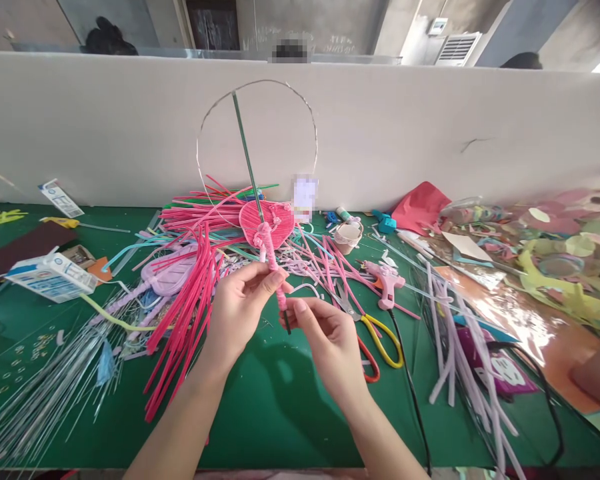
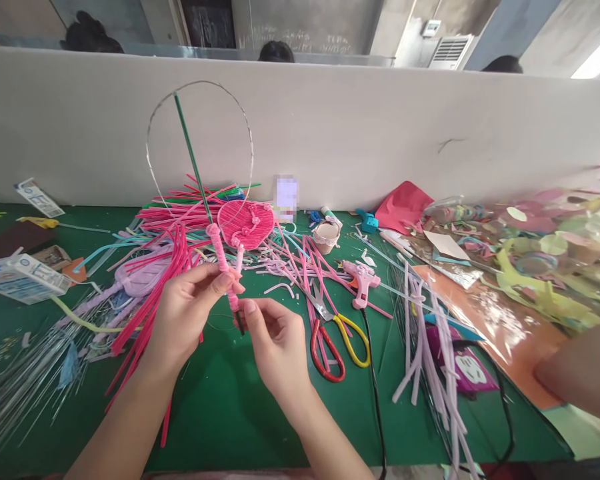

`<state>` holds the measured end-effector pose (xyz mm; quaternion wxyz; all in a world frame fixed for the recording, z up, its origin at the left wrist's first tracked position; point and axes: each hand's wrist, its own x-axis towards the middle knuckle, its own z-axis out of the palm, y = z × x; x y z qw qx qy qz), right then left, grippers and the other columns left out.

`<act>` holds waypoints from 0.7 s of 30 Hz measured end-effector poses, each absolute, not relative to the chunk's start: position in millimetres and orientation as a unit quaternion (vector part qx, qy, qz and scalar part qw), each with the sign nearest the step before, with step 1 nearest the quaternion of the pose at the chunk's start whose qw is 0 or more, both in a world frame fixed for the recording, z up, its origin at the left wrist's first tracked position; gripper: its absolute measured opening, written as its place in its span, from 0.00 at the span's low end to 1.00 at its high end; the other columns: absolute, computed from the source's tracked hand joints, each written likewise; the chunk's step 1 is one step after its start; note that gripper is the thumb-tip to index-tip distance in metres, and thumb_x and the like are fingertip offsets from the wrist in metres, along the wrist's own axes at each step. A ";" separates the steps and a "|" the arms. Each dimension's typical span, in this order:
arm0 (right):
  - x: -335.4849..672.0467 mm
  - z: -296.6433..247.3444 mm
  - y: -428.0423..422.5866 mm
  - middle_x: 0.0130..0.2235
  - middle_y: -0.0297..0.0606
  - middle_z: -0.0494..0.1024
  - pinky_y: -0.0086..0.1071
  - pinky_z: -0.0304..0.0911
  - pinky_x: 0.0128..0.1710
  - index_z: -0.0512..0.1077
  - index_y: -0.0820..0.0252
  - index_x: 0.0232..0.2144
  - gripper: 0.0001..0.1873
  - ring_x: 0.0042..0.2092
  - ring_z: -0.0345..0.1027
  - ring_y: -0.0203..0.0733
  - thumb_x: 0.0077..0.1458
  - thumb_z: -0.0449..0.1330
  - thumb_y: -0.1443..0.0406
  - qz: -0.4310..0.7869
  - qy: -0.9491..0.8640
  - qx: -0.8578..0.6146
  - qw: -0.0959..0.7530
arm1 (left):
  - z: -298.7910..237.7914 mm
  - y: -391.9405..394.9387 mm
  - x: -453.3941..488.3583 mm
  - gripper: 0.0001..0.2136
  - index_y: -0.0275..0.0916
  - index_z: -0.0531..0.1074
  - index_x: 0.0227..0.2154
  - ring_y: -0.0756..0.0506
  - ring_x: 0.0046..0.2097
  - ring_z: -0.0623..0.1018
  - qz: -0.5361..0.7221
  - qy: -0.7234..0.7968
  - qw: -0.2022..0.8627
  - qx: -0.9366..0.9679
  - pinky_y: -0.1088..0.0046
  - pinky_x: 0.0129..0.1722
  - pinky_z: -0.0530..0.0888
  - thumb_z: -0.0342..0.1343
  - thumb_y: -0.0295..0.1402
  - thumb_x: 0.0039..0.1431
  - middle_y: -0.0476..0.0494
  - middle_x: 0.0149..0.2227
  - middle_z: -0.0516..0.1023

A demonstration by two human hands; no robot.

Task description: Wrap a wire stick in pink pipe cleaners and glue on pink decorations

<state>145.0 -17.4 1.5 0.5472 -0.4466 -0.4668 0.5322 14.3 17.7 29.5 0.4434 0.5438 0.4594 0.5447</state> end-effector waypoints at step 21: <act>149.1 -0.7 -13.1 0.30 0.38 0.78 0.32 0.67 0.36 0.79 0.61 0.31 0.18 0.32 0.69 0.37 0.58 0.61 0.52 0.621 -0.411 -0.387 0.543 | 21.8 27.0 14.8 0.10 0.38 0.78 0.29 0.49 0.28 0.76 0.571 0.407 0.511 0.496 0.71 0.37 0.74 0.65 0.40 0.54 0.47 0.26 0.80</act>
